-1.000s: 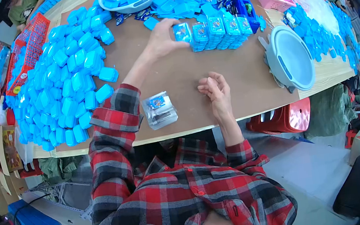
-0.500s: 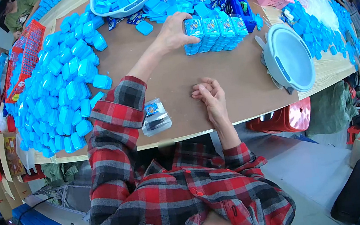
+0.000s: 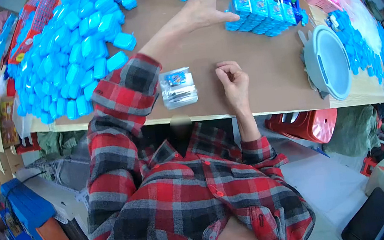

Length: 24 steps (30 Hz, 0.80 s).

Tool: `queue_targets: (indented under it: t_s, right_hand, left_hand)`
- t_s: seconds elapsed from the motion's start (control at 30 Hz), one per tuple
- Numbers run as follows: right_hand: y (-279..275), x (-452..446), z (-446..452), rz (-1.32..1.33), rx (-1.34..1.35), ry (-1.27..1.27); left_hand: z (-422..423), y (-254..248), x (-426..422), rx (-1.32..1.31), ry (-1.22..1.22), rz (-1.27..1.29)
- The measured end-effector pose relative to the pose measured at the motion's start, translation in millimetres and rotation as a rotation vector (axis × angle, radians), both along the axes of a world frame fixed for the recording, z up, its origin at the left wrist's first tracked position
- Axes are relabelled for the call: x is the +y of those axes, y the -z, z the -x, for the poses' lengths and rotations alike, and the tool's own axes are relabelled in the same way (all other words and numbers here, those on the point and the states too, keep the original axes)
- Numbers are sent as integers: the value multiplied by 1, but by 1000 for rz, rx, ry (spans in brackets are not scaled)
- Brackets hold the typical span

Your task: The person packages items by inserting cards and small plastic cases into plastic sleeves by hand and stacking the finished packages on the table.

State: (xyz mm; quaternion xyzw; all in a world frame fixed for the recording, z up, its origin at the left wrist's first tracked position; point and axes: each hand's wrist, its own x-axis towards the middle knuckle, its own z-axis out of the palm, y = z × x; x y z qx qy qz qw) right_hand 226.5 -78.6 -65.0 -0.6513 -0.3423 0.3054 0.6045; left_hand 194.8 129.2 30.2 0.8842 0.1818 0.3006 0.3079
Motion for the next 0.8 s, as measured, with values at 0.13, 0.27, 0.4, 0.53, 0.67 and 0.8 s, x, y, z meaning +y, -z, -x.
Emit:
queue_targets:
  t_s: [0.13, 0.27, 0.4, 0.53, 0.67, 0.8]
  right_hand:
    - [-5, 17, 28, 10, -466, -57]
    - [-5, 25, 43, 106, -720, -58]
    - [-3, 29, 47, 142, -597, -91]
    - [1, 28, 47, 139, -401, -129]
    - [1, 26, 45, 108, -405, -112]
    - [-4, 24, 42, 77, -511, -61]
  left_hand:
    - [75, -1, -28, -12, -24, -182]
    - [142, 29, -74, 29, -60, -231]
    - [184, 58, -117, 170, -81, -291]
    - [199, 77, -135, 269, -31, -220]
    - [202, 88, -141, 263, -43, -193]
    - [203, 90, -142, 293, -59, -190]
